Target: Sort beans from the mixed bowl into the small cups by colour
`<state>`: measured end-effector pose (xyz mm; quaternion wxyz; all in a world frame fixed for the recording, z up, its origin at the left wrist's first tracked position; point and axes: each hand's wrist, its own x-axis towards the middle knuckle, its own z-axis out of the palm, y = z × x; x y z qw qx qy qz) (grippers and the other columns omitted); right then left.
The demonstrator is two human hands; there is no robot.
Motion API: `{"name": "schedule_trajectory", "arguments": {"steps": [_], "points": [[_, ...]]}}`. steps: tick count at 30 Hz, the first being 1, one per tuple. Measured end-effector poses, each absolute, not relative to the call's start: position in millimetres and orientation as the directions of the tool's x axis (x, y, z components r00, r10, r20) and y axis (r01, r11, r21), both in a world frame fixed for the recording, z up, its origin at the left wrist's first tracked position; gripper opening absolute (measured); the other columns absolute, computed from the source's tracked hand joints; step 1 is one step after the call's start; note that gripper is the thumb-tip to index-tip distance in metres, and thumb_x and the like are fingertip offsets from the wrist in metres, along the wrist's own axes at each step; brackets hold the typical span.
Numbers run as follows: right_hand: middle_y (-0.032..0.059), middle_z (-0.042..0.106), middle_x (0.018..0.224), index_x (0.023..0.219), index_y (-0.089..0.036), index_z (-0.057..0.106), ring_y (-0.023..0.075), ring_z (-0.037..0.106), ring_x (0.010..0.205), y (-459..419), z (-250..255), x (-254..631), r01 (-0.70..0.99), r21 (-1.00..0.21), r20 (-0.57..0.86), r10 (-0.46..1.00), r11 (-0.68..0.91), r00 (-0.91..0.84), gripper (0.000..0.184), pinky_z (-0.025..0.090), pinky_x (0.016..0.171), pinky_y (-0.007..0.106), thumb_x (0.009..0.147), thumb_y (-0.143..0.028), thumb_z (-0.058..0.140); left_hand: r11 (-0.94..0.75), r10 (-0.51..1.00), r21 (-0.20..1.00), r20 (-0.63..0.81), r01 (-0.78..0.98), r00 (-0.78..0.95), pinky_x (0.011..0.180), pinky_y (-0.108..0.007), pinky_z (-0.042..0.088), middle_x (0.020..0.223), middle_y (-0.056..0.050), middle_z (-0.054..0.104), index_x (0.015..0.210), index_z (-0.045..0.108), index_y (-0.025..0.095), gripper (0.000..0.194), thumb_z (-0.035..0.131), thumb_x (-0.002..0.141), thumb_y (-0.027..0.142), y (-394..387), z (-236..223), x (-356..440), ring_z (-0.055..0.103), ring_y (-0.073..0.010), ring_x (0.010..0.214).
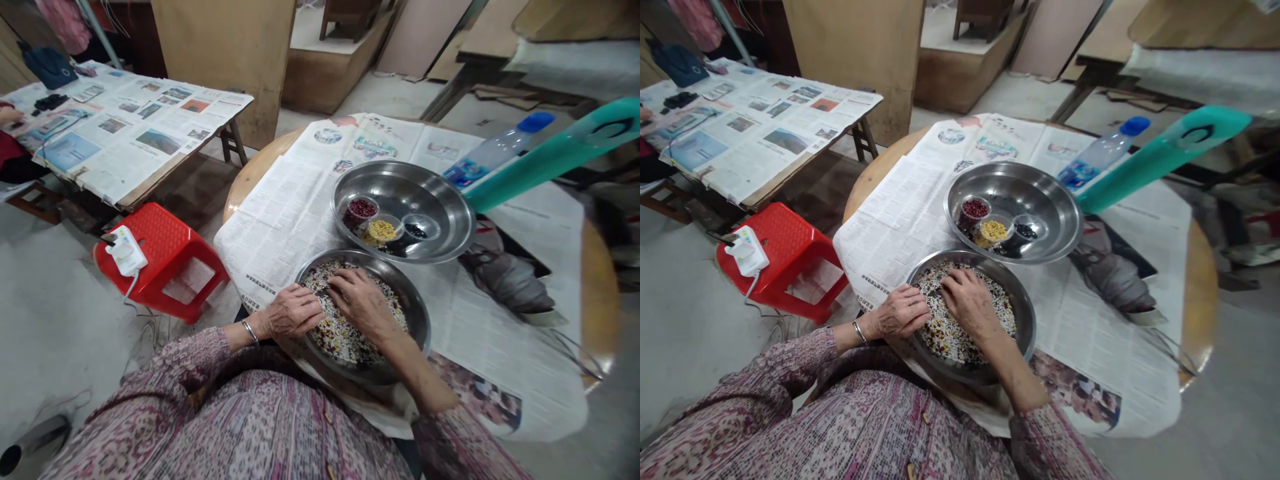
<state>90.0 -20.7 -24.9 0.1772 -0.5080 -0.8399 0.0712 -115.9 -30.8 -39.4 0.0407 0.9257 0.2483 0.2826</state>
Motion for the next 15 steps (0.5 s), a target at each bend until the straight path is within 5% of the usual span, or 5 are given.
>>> {"name": "schedule_trajectory", "arguments": {"steps": [5,9,15], "points": [[0.0084,0.064,0.099,0.099,-0.02,0.066,0.0211,0.061,0.092,-59,-31,117,0.802,-0.408,0.165,0.899,0.437,-0.405,0.017,0.053,0.083,0.036,0.093,-0.026,0.05,-0.869,0.493,0.229,0.483,0.439,0.724,0.075,-0.032,0.041,0.072,-0.002,0.061,0.078,0.056,0.017,0.032,0.041,0.101,0.032,-31,-40,-116,0.056,-0.016,0.075],[0.0095,0.061,0.115,0.117,-0.021,0.059,0.0191,0.06,0.104,-94,-27,96,0.714,-0.491,0.161,0.857,0.499,-0.489,0.026,0.054,0.089,0.034,0.092,-0.024,0.052,-0.864,0.503,0.256,0.5,0.434,0.705,0.074,-0.032,0.042,0.075,-0.003,0.061,0.081,0.057,0.016,0.029,0.04,0.101,0.031,-32,-38,-115,0.055,-0.0166,0.076],[0.011,0.063,0.116,0.105,-0.018,0.064,0.0236,0.055,0.106,-76,-26,79,0.741,-0.257,0.233,0.784,0.62,-0.575,0.023,0.052,0.092,0.038,0.089,-0.013,0.048,-0.865,0.499,0.251,0.518,0.435,0.695,0.075,-0.032,0.042,0.076,-0.004,0.062,0.081,0.056,0.016,0.029,0.04,0.101,0.03,-32,-38,-115,0.055,-0.0168,0.077]]}}
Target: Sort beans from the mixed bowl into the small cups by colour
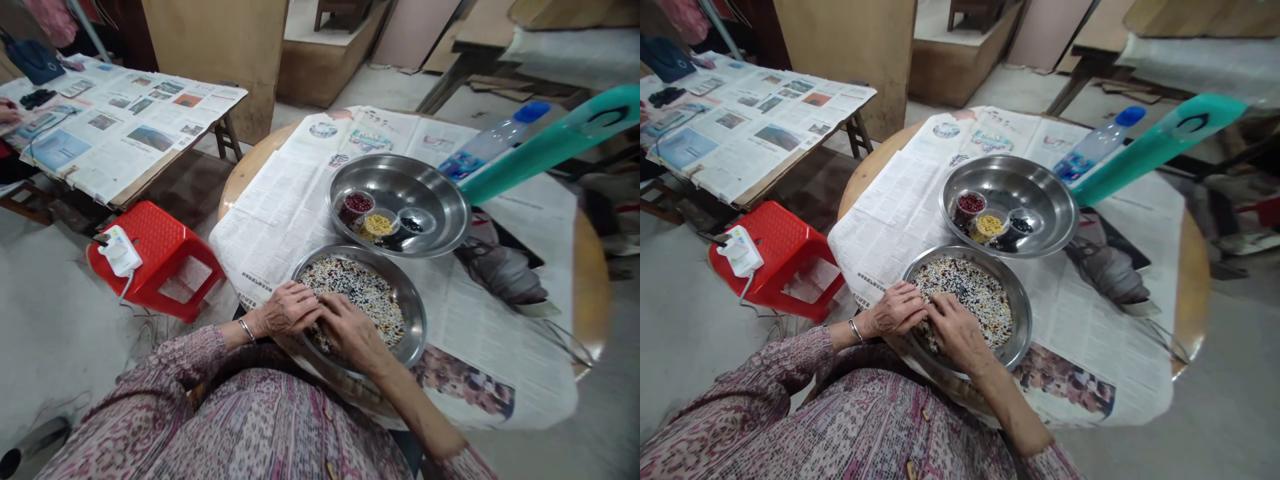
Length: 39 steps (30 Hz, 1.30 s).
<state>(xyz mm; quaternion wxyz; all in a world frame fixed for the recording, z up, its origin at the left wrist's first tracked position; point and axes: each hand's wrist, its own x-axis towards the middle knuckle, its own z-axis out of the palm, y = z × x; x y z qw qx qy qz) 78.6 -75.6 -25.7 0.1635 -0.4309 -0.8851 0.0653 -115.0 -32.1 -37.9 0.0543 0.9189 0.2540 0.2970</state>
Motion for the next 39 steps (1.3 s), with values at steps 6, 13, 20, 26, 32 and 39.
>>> {"name": "schedule_trajectory", "arguments": {"steps": [6,13,20,26,32,39], "points": [[0.0106,0.067,0.108,0.101,-0.018,0.066,0.0251,0.054,0.101,-55,-31,127,0.934,-0.078,0.304,0.901,0.348,-0.31,0.023,0.05,0.087,0.038,0.09,-0.017,0.047,-0.867,0.497,0.252,0.476,0.43,0.725,0.075,-0.032,0.04,0.073,-0.003,0.06,0.08,0.055,0.017,0.029,0.041,0.101,0.03,-31,-42,-115,0.055,-0.0162,0.077],[0.0131,0.063,0.109,0.116,-0.017,0.06,0.0263,0.059,0.1,-96,-33,119,0.927,-0.281,0.196,0.961,0.247,-0.196,0.036,0.052,0.087,0.041,0.092,-0.042,0.051,-0.87,0.493,0.241,0.451,0.43,0.744,0.078,-0.033,0.039,0.078,-0.003,0.063,0.082,0.057,0.017,0.029,0.042,0.101,0.032,-31,-40,-115,0.055,-0.0164,0.079],[0.0081,0.066,0.103,0.109,-0.022,0.063,0.02,0.064,0.093,-82,-33,68,0.671,-0.681,0.23,0.956,0.293,-0.185,0.024,0.053,0.084,0.036,0.092,-0.023,0.046,-0.871,0.49,0.235,0.476,0.431,0.73,0.076,-0.033,0.039,0.076,-0.003,0.061,0.08,0.056,0.017,0.031,0.041,0.101,0.032,-30,-43,-114,0.054,-0.0171,0.078],[0.0123,0.065,0.109,0.113,-0.02,0.063,0.0251,0.059,0.098,-49,-18,102,0.865,-0.476,0.297,0.955,0.16,-0.013,0.03,0.049,0.088,0.042,0.092,-0.035,0.049,-0.874,0.486,0.244,0.463,0.421,0.741,0.077,-0.033,0.04,0.076,-0.003,0.062,0.08,0.057,0.017,0.032,0.04,0.101,0.033,-29,-42,-115,0.055,-0.0166,0.078],[0.0103,0.065,0.098,0.098,-0.02,0.066,0.0225,0.058,0.085,-47,-30,115,0.888,-0.431,0.17,0.981,0.163,-0.098,0.026,0.048,0.077,0.037,0.086,-0.038,0.052,-0.872,0.489,0.245,0.484,0.424,0.726,0.076,-0.032,0.041,0.076,-0.003,0.062,0.078,0.057,0.017,0.031,0.041,0.101,0.032,-29,-40,-115,0.056,-0.0164,0.077],[0.0037,0.069,0.087,0.092,-0.021,0.067,0.0167,0.062,0.077,-79,-22,77,0.633,-0.752,0.019,0.967,0.181,-0.253,0.019,0.051,0.072,0.031,0.084,-0.021,0.05,-0.855,0.519,0.305,0.489,0.42,0.701,0.079,-0.033,0.045,0.087,-0.006,0.065,0.09,0.058,0.016,0.027,0.04,0.101,0.032,-31,-39,-116,0.059,-0.0177,0.085]]}}
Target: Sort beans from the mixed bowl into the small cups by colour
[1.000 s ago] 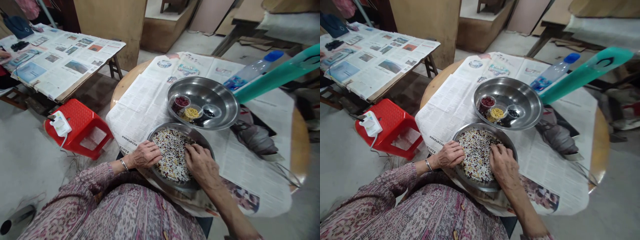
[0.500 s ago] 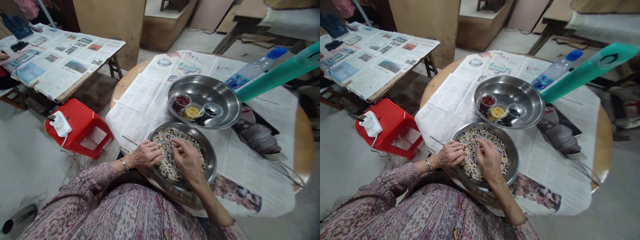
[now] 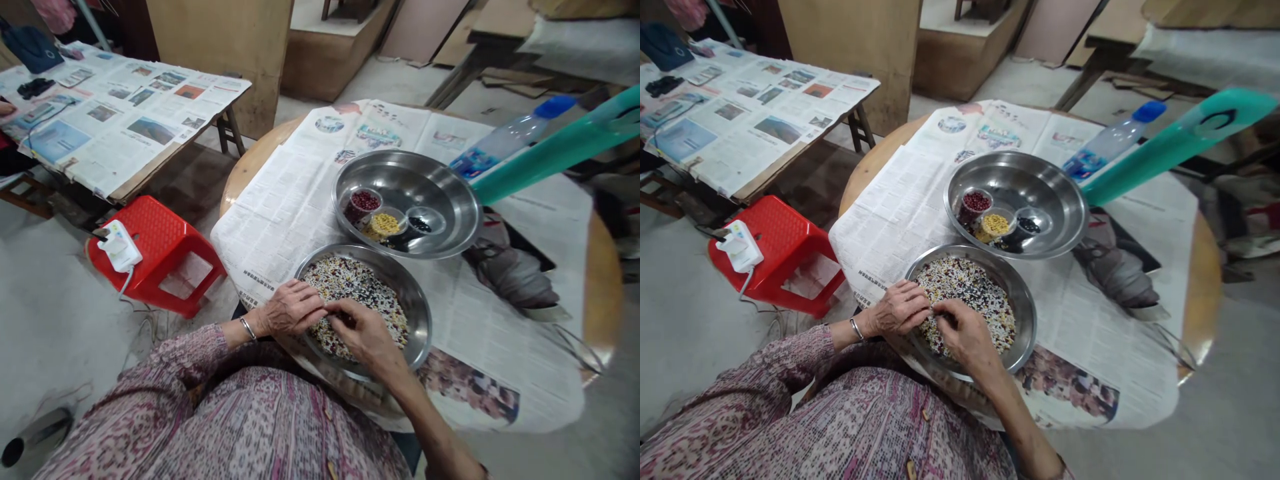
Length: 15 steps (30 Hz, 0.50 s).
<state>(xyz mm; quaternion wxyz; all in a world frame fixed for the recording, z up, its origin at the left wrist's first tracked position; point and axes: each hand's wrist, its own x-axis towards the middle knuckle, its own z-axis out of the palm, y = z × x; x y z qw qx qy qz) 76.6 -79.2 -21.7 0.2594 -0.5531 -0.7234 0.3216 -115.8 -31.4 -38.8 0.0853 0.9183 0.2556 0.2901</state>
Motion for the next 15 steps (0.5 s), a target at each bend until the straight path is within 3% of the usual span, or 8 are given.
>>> {"name": "schedule_trajectory", "arguments": {"steps": [2,4,7,10,15], "points": [[0.0057,0.069,0.097,0.096,-0.022,0.067,0.0191,0.062,0.091,-88,-19,66,0.623,-0.71,0.098,0.921,0.329,-0.376,0.02,0.053,0.081,0.034,0.085,-0.019,0.05,-0.848,0.53,0.344,0.523,0.404,0.668,0.083,-0.033,0.047,0.094,-0.009,0.065,0.097,0.058,0.014,0.028,0.038,0.102,0.033,-32,-39,-116,0.06,-0.0185,0.092],[0.0077,0.068,0.103,0.096,-0.022,0.067,0.022,0.059,0.1,-91,-20,60,0.663,-0.587,0.152,0.867,0.465,-0.474,0.021,0.053,0.086,0.037,0.087,-0.017,0.049,-0.845,0.535,0.364,0.554,0.392,0.638,0.085,-0.033,0.049,0.098,-0.01,0.065,0.101,0.057,0.013,0.03,0.037,0.102,0.035,-32,-39,-117,0.06,-0.0192,0.096],[0.009,0.067,0.107,0.1,-0.022,0.068,0.0241,0.056,0.102,-84,-25,67,0.743,-0.403,0.195,0.843,0.535,-0.502,0.025,0.052,0.09,0.041,0.089,-0.016,0.047,-0.836,0.548,0.371,0.54,0.404,0.639,0.085,-0.034,0.05,0.099,-0.011,0.065,0.101,0.057,0.013,0.03,0.038,0.102,0.036,-32,-40,-117,0.061,-0.0196,0.097],[0.0098,0.065,0.112,0.108,-0.022,0.067,0.0257,0.054,0.105,-73,-29,92,0.846,-0.299,0.245,0.892,0.442,-0.38,0.028,0.051,0.092,0.044,0.09,-0.017,0.046,-0.827,0.56,0.378,0.488,0.416,0.669,0.087,-0.035,0.05,0.099,-0.01,0.065,0.1,0.057,0.014,0.028,0.04,0.101,0.036,-32,-41,-117,0.061,-0.0197,0.099],[0.0155,0.059,0.122,0.117,-0.018,0.063,0.0289,0.053,0.108,-69,-32,123,0.951,-0.267,0.297,0.952,0.154,-0.071,0.033,0.049,0.092,0.047,0.091,-0.033,0.05,-0.831,0.554,0.371,0.485,0.414,0.677,0.085,-0.034,0.05,0.098,-0.01,0.066,0.099,0.058,0.014,0.028,0.041,0.102,0.036,-31,-42,-116,0.062,-0.0189,0.097]]}}
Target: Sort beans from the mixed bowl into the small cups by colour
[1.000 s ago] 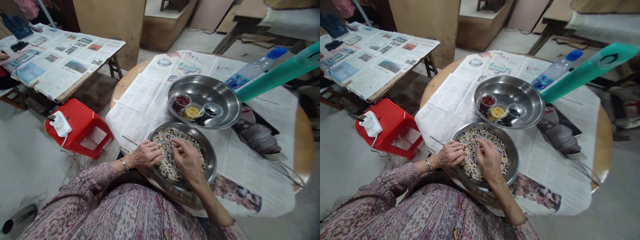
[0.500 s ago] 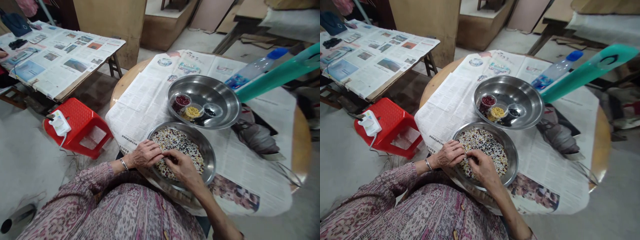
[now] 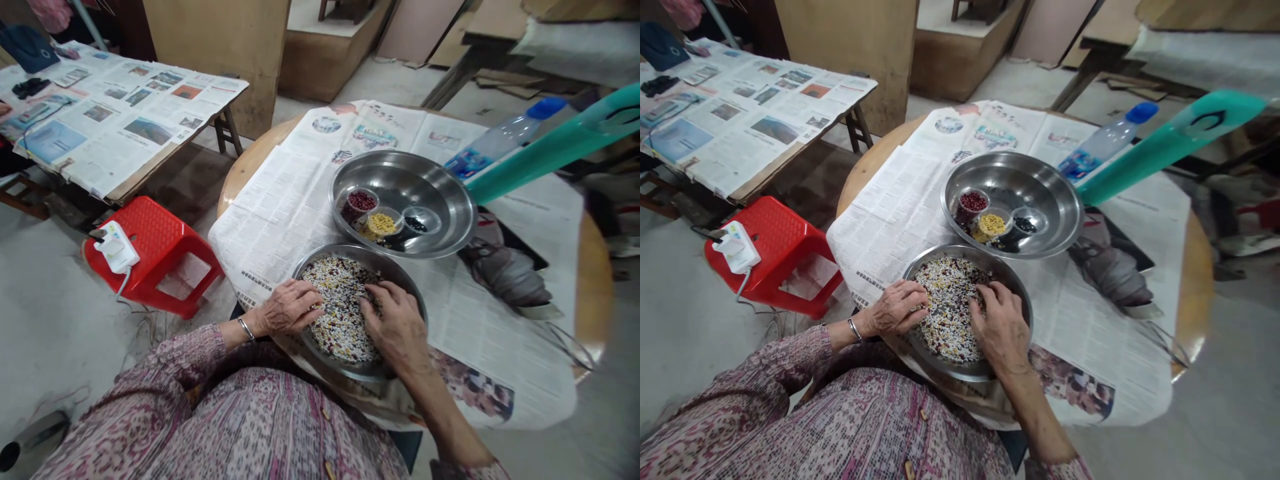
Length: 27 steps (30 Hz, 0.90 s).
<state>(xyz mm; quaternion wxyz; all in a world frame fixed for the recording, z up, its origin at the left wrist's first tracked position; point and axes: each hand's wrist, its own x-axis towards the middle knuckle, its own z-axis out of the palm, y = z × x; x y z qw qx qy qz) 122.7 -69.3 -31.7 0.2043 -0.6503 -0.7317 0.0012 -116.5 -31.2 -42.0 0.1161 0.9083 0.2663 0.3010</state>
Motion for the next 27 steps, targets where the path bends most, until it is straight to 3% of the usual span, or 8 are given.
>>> {"name": "schedule_trajectory", "arguments": {"steps": [3,6,10,14,20,23,27], "points": [[0.0154,0.061,0.113,0.116,-0.018,0.062,0.0284,0.056,0.102,-74,-33,117,0.938,-0.312,0.231,0.97,0.148,-0.076,0.035,0.049,0.089,0.045,0.09,-0.039,0.052,-0.84,0.543,0.359,0.518,0.408,0.661,0.083,-0.033,0.05,0.097,-0.009,0.067,0.098,0.058,0.014,0.029,0.039,0.102,0.036,-31,-40,-116,0.063,-0.0185,0.094],[0.0092,0.065,0.096,0.099,-0.02,0.065,0.0214,0.062,0.087,-79,-30,104,0.84,-0.496,0.142,0.975,0.22,-0.172,0.021,0.052,0.081,0.036,0.089,-0.025,0.047,-0.842,0.539,0.352,0.531,0.408,0.654,0.083,-0.033,0.05,0.096,-0.009,0.067,0.098,0.059,0.014,0.029,0.039,0.102,0.035,-32,-39,-117,0.063,-0.0182,0.094],[0.0048,0.068,0.092,0.094,-0.023,0.066,0.0171,0.065,0.081,-91,-16,97,0.696,-0.657,0.065,0.942,0.289,-0.329,0.021,0.053,0.074,0.03,0.088,-0.019,0.046,-0.836,0.548,0.349,0.484,0.424,0.682,0.085,-0.034,0.05,0.098,-0.009,0.066,0.1,0.059,0.014,0.028,0.04,0.102,0.034,-32,-41,-117,0.062,-0.0189,0.097],[0.0061,0.068,0.1,0.097,-0.025,0.068,0.0191,0.064,0.091,-110,-4,110,0.738,-0.586,0.05,0.924,0.334,-0.378,0.022,0.053,0.078,0.033,0.088,-0.02,0.048,-0.84,0.541,0.352,0.487,0.413,0.686,0.083,-0.033,0.05,0.097,-0.008,0.066,0.099,0.06,0.015,0.027,0.041,0.101,0.033,-32,-44,-116,0.062,-0.0181,0.094],[0.0022,0.067,0.082,0.081,-0.027,0.069,0.0188,0.06,0.08,-116,-8,115,0.753,-0.442,-0.096,0.809,0.487,-0.58,0.03,0.052,0.072,0.033,0.082,-0.009,0.045,-0.837,0.545,0.403,0.558,0.369,0.626,0.085,-0.033,0.051,0.098,-0.009,0.065,0.099,0.058,0.014,0.023,0.047,0.099,0.033,-32,-41,-116,0.06,-0.0184,0.096],[0.0041,0.069,0.092,0.092,-0.027,0.071,0.0207,0.058,0.088,-100,-10,100,0.745,-0.384,-0.025,0.801,0.545,-0.598,0.033,0.052,0.077,0.035,0.082,-0.007,0.046,-0.831,0.553,0.435,0.588,0.346,0.59,0.089,-0.035,0.052,0.102,-0.011,0.062,0.103,0.055,0.013,0.021,0.05,0.098,0.033,-33,-37,-116,0.058,-0.0198,0.1],[0.0072,0.065,0.123,0.116,-0.024,0.065,0.026,0.051,0.114,-71,-14,82,0.759,-0.29,0.126,0.809,0.583,-0.574,0.042,0.048,0.095,0.044,0.082,-0.007,0.048,-0.824,0.565,0.442,0.598,0.355,0.568,0.09,-0.037,0.053,0.103,-0.012,0.058,0.104,0.052,0.013,0.021,0.05,0.097,0.032,-34,-36,-117,0.055,-0.0215,0.101]]}}
